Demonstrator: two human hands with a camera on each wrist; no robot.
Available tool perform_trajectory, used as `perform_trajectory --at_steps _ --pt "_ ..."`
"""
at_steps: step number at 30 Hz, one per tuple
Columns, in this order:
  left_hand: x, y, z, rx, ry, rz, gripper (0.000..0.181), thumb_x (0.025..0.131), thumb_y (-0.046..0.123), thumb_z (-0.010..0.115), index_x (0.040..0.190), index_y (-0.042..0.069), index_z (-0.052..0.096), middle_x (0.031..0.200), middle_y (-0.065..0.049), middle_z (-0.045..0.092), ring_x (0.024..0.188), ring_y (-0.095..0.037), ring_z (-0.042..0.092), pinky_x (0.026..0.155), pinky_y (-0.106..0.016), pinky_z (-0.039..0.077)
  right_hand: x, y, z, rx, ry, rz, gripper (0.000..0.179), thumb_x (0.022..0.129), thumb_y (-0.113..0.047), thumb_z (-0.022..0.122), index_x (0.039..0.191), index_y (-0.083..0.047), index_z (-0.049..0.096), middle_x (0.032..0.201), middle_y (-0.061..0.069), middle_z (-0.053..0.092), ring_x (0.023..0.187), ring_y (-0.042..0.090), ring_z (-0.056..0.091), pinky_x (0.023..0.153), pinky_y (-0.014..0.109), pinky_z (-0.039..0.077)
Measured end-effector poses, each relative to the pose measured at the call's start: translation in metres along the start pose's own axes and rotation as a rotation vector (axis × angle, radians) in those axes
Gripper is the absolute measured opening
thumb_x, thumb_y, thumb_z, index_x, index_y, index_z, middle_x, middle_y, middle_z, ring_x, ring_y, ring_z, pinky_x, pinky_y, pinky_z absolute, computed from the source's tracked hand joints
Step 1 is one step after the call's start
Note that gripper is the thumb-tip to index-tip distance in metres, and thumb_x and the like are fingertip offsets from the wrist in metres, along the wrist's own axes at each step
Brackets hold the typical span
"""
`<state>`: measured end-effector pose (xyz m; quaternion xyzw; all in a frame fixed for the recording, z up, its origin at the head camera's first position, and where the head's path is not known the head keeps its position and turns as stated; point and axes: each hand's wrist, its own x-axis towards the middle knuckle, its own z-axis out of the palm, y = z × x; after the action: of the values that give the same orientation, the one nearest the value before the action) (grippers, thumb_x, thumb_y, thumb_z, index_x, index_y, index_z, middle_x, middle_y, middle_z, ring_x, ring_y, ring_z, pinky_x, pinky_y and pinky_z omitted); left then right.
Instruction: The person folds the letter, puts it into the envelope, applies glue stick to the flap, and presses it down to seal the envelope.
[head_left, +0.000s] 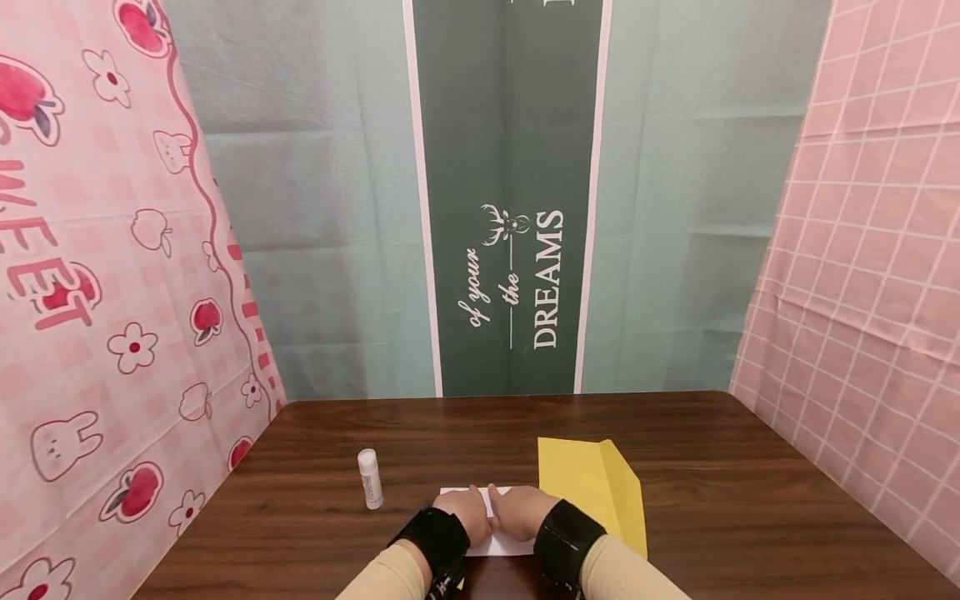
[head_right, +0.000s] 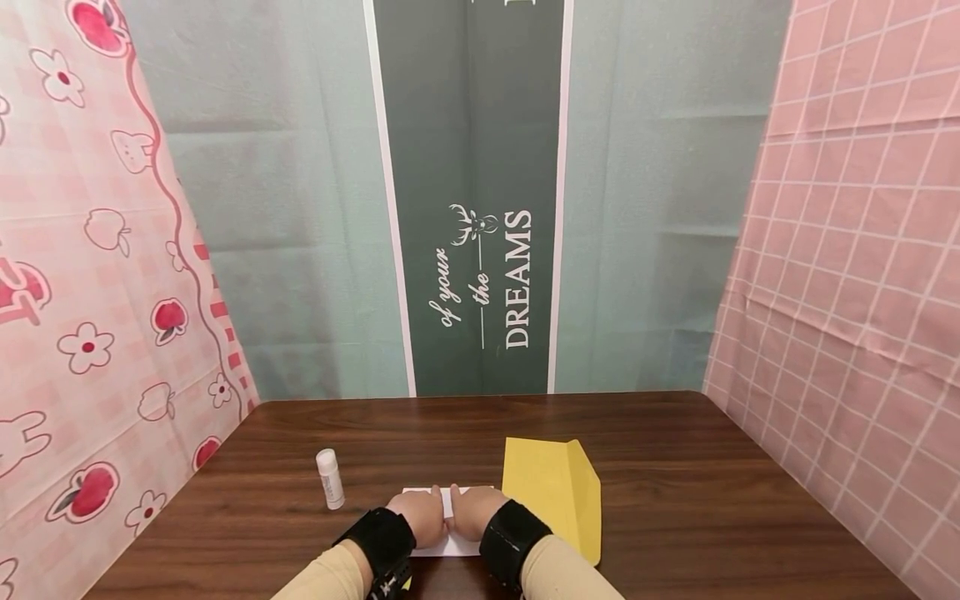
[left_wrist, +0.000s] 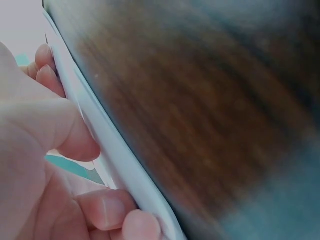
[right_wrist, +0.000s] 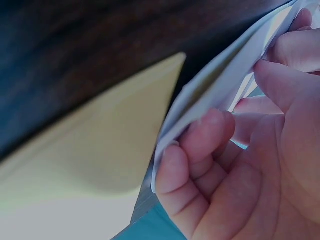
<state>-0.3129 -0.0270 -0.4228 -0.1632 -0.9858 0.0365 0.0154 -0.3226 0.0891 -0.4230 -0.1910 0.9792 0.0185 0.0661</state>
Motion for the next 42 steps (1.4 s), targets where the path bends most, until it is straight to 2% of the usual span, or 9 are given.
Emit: perform_trajectory --at_steps 7,14,24,42 --pt "-0.0008 0.0004 0.0001 -0.011 0.013 0.0 0.059 0.083 0.042 0.059 0.119 -0.004 0.058 0.092 -0.016 0.068 0.083 -0.021 0.065 0.07 -0.035 0.051 -0.0009 0.0 0.0001 -0.001 0.01 -0.012 0.049 0.092 -0.032 0.054 0.132 -0.005 0.05 0.105 0.015 0.066 0.097 0.022 0.062 0.083 0.035 0.047" --pt "0.0038 0.0023 0.0063 -0.015 0.001 -0.032 0.06 0.082 0.043 0.059 0.121 -0.002 0.058 0.091 -0.015 0.068 0.083 -0.022 0.064 0.069 -0.036 0.051 -0.0013 0.002 0.0025 0.002 0.011 -0.016 0.049 0.092 -0.033 0.054 0.132 -0.005 0.05 0.104 0.015 0.066 0.096 0.021 0.062 0.082 0.035 0.048" --pt "0.0064 0.0034 0.0048 -0.025 -0.073 -0.05 0.063 0.084 0.045 0.058 0.124 -0.004 0.054 0.105 -0.011 0.066 0.094 -0.021 0.062 0.077 -0.034 0.049 -0.0024 0.0015 0.0023 0.014 0.004 0.003 0.049 0.092 -0.034 0.054 0.132 -0.006 0.051 0.104 0.014 0.066 0.097 0.022 0.062 0.083 0.036 0.047" --pt "0.0044 0.006 0.0034 -0.041 -0.06 -0.062 0.066 0.083 0.047 0.059 0.123 -0.005 0.054 0.104 -0.012 0.066 0.094 -0.022 0.062 0.077 -0.035 0.05 -0.0013 0.0031 0.004 0.012 -0.001 0.004 0.05 0.092 -0.036 0.053 0.132 -0.006 0.05 0.103 0.014 0.066 0.096 0.022 0.062 0.083 0.035 0.048"
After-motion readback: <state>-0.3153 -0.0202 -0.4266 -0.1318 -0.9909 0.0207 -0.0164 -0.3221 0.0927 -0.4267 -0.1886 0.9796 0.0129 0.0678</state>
